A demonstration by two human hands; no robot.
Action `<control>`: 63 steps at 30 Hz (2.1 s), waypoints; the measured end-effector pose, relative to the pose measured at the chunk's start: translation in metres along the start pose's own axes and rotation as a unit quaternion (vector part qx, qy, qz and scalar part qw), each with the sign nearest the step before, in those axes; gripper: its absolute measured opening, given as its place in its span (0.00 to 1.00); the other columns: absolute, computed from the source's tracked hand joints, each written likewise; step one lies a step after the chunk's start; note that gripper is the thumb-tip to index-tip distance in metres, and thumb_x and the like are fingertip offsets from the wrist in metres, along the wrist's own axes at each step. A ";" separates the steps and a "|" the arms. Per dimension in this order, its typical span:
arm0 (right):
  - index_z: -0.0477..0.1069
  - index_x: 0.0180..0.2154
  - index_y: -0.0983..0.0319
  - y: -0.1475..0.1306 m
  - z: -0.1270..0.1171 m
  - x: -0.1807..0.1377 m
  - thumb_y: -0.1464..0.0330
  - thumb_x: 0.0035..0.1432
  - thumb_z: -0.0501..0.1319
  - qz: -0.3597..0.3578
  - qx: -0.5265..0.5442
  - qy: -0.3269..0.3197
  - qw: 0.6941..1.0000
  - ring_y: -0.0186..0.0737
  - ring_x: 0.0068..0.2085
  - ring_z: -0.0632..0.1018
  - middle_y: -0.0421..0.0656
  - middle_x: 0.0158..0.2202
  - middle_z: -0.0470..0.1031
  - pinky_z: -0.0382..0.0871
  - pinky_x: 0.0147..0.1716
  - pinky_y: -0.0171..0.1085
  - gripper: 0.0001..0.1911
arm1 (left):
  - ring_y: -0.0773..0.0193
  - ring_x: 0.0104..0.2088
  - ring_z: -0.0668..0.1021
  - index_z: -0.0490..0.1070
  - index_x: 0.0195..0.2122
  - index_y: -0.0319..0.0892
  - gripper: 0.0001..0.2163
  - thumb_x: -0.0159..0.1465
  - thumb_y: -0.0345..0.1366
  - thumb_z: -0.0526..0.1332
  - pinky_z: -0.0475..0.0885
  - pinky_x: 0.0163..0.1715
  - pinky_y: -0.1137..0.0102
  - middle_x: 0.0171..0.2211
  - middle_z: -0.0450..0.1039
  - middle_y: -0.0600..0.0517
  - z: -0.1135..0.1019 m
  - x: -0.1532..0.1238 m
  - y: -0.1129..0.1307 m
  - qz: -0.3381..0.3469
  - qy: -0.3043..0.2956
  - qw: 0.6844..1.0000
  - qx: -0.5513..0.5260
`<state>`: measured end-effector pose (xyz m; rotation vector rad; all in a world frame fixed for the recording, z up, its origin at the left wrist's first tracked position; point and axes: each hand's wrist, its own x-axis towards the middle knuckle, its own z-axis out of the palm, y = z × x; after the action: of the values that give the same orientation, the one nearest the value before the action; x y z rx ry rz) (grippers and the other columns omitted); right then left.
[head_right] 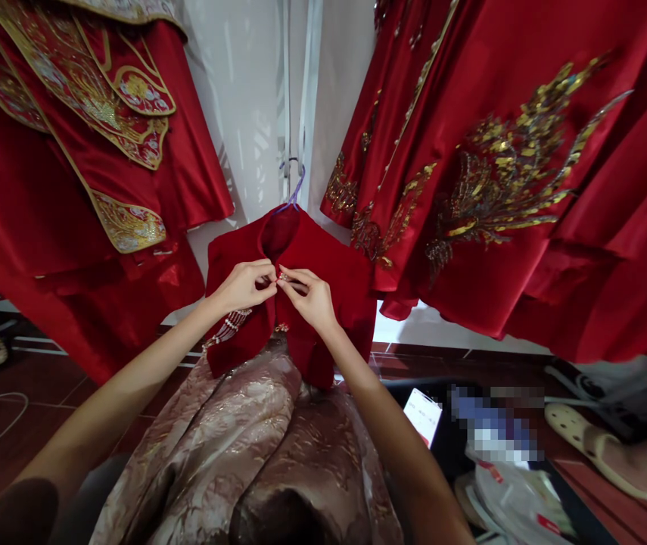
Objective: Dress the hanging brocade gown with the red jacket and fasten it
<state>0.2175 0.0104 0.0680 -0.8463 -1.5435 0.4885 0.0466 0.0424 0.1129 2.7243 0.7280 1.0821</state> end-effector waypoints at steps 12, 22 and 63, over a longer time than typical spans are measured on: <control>0.53 0.54 0.60 0.017 0.010 -0.027 0.70 0.46 0.63 0.021 -0.127 0.047 0.991 0.42 0.47 0.72 0.51 0.51 0.64 0.71 0.43 0.42 0.33 | 0.65 0.46 0.74 0.64 0.49 0.44 0.14 0.61 0.31 0.53 0.73 0.41 0.70 0.49 0.68 0.47 0.049 -0.027 -0.005 -0.120 0.041 0.953 -0.274; 0.67 0.32 0.61 -0.011 -0.071 -0.037 0.59 0.48 0.64 0.212 -0.084 -0.130 0.965 0.36 0.31 0.73 0.42 0.31 0.74 0.67 0.31 0.37 0.14 | 0.69 0.34 0.74 0.67 0.39 0.43 0.08 0.58 0.33 0.58 0.71 0.35 0.72 0.38 0.70 0.50 0.044 -0.077 -0.033 -0.227 0.211 0.944 -0.116; 0.62 0.36 0.61 0.054 0.085 -0.020 0.60 0.43 0.66 0.144 -0.041 0.145 0.978 0.36 0.31 0.73 0.41 0.30 0.70 0.69 0.31 0.35 0.20 | 0.61 0.37 0.80 0.75 0.37 0.36 0.14 0.50 0.38 0.67 0.74 0.43 0.65 0.38 0.78 0.44 0.041 -0.078 -0.050 -0.287 0.232 0.870 -0.327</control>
<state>0.1473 0.0440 0.0011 -1.1617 -1.1850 0.4874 0.0057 0.0512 0.0204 1.5501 0.9256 1.4734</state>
